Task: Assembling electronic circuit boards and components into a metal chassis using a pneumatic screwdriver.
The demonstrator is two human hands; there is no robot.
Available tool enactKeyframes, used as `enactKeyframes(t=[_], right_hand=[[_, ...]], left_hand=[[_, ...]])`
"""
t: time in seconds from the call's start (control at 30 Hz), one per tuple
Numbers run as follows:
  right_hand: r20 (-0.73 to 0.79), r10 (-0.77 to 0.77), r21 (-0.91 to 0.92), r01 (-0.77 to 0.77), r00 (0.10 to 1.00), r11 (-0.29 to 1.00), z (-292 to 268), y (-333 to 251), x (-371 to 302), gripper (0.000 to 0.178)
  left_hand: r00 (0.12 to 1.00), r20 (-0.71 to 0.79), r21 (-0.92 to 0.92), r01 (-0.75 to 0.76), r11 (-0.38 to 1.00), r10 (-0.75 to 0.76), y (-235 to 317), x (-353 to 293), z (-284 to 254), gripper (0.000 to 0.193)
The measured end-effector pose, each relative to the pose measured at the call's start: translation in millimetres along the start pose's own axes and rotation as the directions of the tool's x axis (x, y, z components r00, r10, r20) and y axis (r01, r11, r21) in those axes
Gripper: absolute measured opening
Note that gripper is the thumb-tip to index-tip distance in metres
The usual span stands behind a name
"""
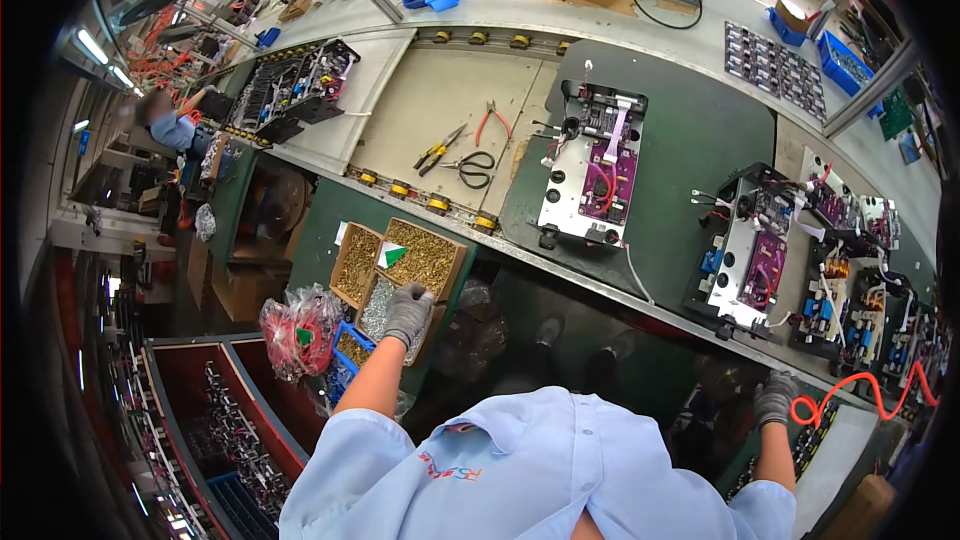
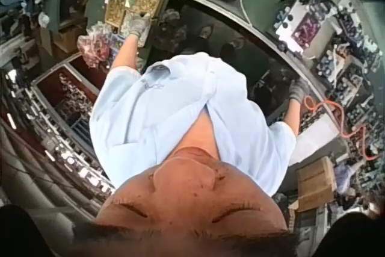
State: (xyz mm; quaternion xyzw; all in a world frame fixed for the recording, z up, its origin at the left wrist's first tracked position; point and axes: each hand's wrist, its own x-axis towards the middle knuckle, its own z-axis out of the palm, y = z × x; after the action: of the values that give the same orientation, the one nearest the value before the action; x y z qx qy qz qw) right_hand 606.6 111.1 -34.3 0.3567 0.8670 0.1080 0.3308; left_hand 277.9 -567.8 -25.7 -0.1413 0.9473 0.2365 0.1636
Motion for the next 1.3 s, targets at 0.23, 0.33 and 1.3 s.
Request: enactKeyframes(t=[0.23,0.33,1.3], right_hand=[[-0.125,0.027,-0.077,-0.037,0.992,0.996,-4.8,9.5,-9.5,0.04],[-0.153,-0.081,0.271,0.121,0.985,0.955,-7.1,14.2,-3.8,0.03],[0.721,-0.232,-0.191,0.51,0.653,0.839,69.6,95.0,117.5,0.053]], left_hand=[[0.974,-0.099,0.388,-0.15,0.909,0.203,-20.7,87.7,30.9,0.045],[0.935,-0.067,0.273,-0.319,0.908,0.348,-58.7,125.3,34.7,0.04],[0.906,0.405,-0.884,0.423,-0.201,0.124,-55.3,127.5,-11.7,0.013]])
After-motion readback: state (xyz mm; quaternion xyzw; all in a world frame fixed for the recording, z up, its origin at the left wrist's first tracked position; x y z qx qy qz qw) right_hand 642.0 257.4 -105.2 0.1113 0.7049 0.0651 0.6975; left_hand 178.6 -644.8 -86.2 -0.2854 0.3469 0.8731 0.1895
